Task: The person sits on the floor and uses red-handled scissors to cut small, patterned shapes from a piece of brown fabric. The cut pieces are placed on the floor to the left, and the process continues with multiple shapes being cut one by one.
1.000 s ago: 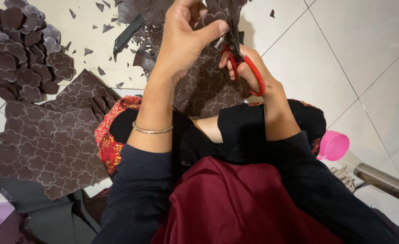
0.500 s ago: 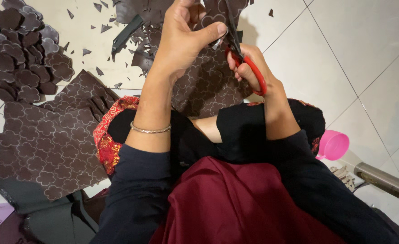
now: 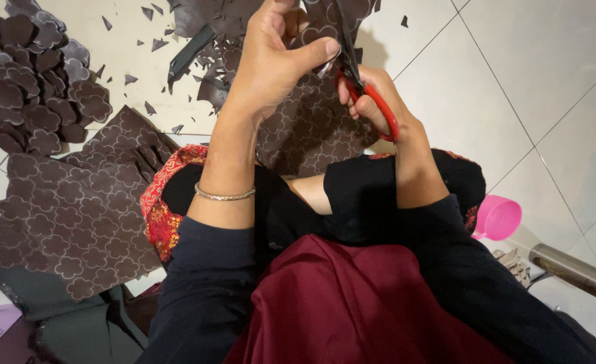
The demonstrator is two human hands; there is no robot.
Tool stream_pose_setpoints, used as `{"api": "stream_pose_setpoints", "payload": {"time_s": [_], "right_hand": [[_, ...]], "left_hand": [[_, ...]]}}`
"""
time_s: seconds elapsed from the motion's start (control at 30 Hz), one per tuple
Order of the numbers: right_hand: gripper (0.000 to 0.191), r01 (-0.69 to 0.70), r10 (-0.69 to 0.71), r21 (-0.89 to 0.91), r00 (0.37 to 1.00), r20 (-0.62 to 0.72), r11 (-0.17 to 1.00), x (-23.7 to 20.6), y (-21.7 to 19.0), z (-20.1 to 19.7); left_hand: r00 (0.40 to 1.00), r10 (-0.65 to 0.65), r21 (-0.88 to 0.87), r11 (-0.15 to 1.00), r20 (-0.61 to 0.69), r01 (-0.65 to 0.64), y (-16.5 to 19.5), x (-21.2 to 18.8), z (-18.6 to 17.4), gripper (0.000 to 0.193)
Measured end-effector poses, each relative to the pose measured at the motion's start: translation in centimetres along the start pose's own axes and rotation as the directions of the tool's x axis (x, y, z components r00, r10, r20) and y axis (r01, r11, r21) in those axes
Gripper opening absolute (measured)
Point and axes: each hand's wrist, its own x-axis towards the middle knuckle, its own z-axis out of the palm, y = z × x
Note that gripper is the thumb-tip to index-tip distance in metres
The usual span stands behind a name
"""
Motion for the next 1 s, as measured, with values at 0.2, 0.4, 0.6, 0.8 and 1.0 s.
{"api": "stream_pose_setpoints", "payload": {"time_s": [0.2,0.4,0.6,0.8,1.0], "right_hand": [[0.092,-0.014,0.019,0.043,0.994,-0.111,0.999,0.4,-0.2,0.9],[0.087,-0.011,0.0,-0.048,0.972,-0.236,0.999,1.3,-0.1,2.6],[0.086,-0.015,0.004,-0.046,0.972,-0.235,0.999,1.3,-0.3,2.8],[0.088,0.006,-0.012,-0.031,0.982,-0.19,1.0,1.4,-0.4,2.2],[0.089,0.0,-0.003,-0.023,0.987,-0.161,1.0,1.2,-0.6,1.5]], "left_hand": [[0.977,0.11,-0.067,0.99,-0.183,-0.124,-0.3,0.8,1.6,0.039],[0.885,0.403,0.525,0.818,-0.234,-0.234,-0.2,0.5,2.4,0.019],[0.907,0.35,0.456,0.864,-0.233,-0.216,0.0,0.5,2.0,0.021],[0.908,0.321,0.321,0.919,-0.27,-0.229,-0.8,1.1,1.6,0.03],[0.897,0.349,0.356,0.902,-0.271,-0.244,-1.1,1.0,1.8,0.034]]}}
